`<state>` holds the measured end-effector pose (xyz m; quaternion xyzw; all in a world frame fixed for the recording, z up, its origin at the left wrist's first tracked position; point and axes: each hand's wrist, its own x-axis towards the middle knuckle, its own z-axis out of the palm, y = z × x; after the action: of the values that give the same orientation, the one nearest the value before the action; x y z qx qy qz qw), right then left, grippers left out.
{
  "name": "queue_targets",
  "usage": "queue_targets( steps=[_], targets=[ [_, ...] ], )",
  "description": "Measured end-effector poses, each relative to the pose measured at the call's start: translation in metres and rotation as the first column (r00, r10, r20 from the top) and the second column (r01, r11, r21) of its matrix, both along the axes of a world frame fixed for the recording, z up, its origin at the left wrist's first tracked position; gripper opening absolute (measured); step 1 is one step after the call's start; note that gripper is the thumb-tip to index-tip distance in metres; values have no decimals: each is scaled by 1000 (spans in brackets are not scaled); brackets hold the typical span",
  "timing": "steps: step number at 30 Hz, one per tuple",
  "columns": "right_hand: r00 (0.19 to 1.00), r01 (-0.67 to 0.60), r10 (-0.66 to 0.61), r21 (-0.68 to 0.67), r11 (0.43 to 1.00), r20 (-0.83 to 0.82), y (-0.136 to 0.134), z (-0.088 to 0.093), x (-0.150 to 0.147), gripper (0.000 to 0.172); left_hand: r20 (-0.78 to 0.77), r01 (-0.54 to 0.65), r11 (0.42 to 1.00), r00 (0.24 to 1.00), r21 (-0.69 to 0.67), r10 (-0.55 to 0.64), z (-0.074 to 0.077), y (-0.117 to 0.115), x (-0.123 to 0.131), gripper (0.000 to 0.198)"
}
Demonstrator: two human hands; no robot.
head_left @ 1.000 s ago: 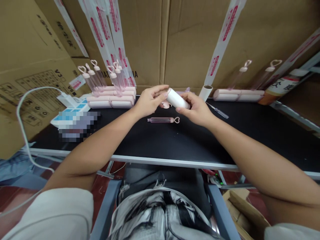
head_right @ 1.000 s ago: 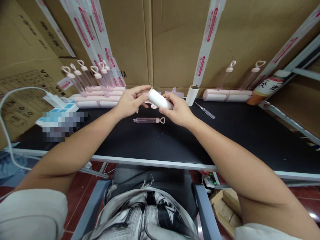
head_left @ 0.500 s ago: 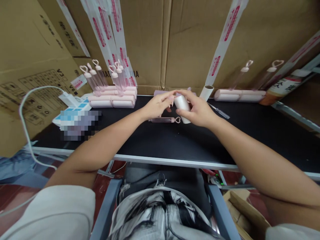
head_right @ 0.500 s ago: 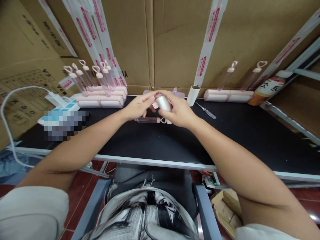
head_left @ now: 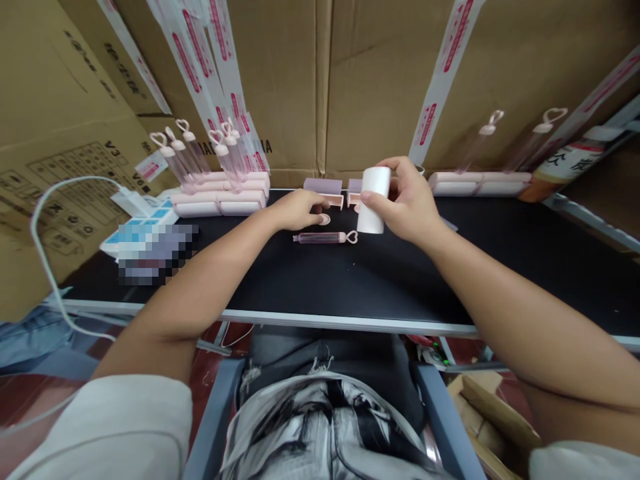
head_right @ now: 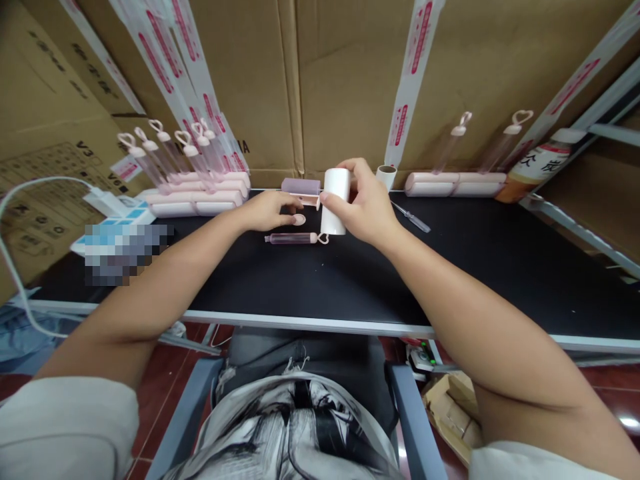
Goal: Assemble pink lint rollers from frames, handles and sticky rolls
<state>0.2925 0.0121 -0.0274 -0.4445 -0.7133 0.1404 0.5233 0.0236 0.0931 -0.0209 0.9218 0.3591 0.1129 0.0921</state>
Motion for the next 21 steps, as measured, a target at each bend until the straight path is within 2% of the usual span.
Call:
queue_targets(
  steps=[2,5,9,12,14,17,21],
  targets=[
    [1000,2,-2,-2,1000,-22,3,-1,1,66,-54,20,1000,998,20,-19,1,2,-1,49],
    [999,-13,12,-21,1000,-50,7,-3,3,69,-119,47,999,992,-25,-50,-2,5,1,51],
    [989,-35,26,-60,998,-143,12,-8,1,66,-84,59,997,994,-48,-63,-5,3,3,45],
    [977,-45,29,-70,997,-212,18,-15,2,71,-33,34,999,999,-41,-35,-2,-4,3,45],
    [976,-63,51,-50,997,-210,24,-20,6,76,37,7,1000,999,-16,-6,-1,-9,4,44],
    [982,-73,71,-1,997,-172,31,-26,12,79,264,3,1000,965,-11,0,1,-15,6,36],
    [983,-45,57,74,996,-173,29,-25,12,77,575,125,961,817,-247,41,1,-24,10,42]
  ],
)
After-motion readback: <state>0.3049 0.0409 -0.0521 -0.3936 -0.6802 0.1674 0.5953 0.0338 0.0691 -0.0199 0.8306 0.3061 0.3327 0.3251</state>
